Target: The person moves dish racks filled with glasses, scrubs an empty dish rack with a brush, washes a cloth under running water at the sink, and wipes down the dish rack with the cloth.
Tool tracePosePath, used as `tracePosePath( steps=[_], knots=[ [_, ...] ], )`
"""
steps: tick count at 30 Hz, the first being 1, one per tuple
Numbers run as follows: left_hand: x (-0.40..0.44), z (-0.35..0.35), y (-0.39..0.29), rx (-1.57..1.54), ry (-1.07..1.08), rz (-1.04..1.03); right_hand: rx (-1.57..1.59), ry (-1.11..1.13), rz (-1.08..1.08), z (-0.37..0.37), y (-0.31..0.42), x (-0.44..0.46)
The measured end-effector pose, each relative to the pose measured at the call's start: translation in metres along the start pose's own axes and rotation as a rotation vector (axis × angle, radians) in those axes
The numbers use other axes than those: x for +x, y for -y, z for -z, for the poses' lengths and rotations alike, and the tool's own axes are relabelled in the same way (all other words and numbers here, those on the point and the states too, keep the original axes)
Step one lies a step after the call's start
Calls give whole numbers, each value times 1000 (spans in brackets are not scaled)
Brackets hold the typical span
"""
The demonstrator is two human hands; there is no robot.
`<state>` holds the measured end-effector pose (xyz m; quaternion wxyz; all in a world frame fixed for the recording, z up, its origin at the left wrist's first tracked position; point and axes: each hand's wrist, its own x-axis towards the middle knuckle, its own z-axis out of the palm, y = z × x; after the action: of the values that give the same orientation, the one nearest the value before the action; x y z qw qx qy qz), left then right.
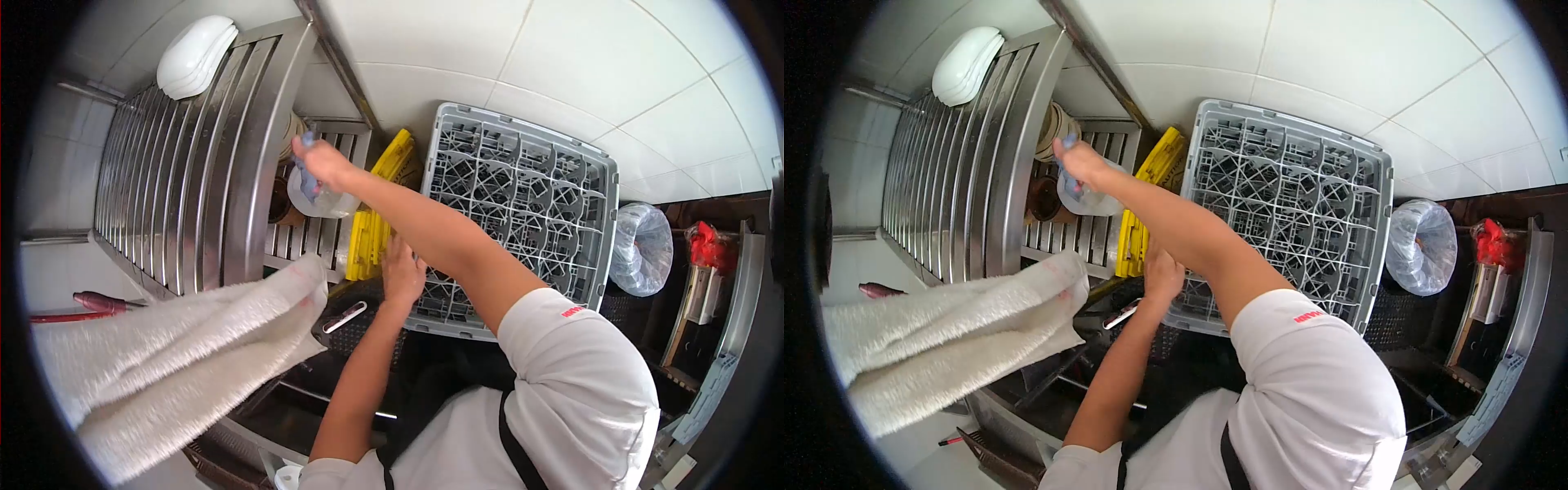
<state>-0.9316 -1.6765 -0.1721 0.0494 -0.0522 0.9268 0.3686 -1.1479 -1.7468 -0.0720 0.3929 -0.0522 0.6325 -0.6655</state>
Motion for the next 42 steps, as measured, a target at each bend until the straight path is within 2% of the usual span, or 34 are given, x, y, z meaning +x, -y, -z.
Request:
tracePosePath(
  steps=[2, 6, 8, 10, 12, 14, 16, 19, 22, 23, 27, 30, 31, 35, 38, 39, 40, 41, 42],
  knots=[
    [-4, 15, -23, -76, -24, 54, 116, -4, 150, 21, 13, -39],
    [0, 10, -27, 154, -34, 125, 276, -23, 521, 89, 13, -102],
    [28, 5, -30, 156, -79, 132, -101, -325, 521, 130, 36, -171],
    [74, -2, -45, 186, -112, 49, -213, -441, 645, 192, 26, -201],
    [96, -8, -48, 218, -127, 52, -323, -538, 718, 252, -8, -193],
    [105, -9, -50, 285, -131, 60, -953, -575, 612, 295, -22, -218],
    [104, -8, -56, 343, -166, 46, -1762, -325, 323, 364, -63, -214],
    [108, -14, -47, 345, -227, -17, -2158, 154, 533, 415, -85, -226],
    [112, -15, -45, 312, -256, -63, -2284, 318, 980, 424, -82, -190],
    [111, -13, -52, 352, -245, -19, -2365, 443, 724, 421, -78, -181],
    [113, -17, -46, 336, -242, 21, -2639, 533, 351, 403, -87, -165],
    [107, -14, -50, 331, -262, 26, -2658, 649, 102, 373, -60, -179],
    [109, -14, -48, 313, -235, 49, -2552, 630, 109, 374, -52, -178],
    [109, -13, -49, 317, -206, 102, -1923, -65, -137, 373, -45, -192],
    [109, -12, -51, 306, -184, 116, -475, -644, -371, 380, -63, -191],
    [110, -13, -51, 310, -210, 106, -86, -761, -270, 379, -73, -187],
    [110, -15, -49, 323, -232, 91, 65, -819, -174, 386, -93, -174],
    [110, -18, -44, 309, -297, 21, 436, -802, -16, 385, -108, -162],
    [110, -17, -43, 258, -269, 27, 814, -769, 154, 381, -121, -149]
  ],
)
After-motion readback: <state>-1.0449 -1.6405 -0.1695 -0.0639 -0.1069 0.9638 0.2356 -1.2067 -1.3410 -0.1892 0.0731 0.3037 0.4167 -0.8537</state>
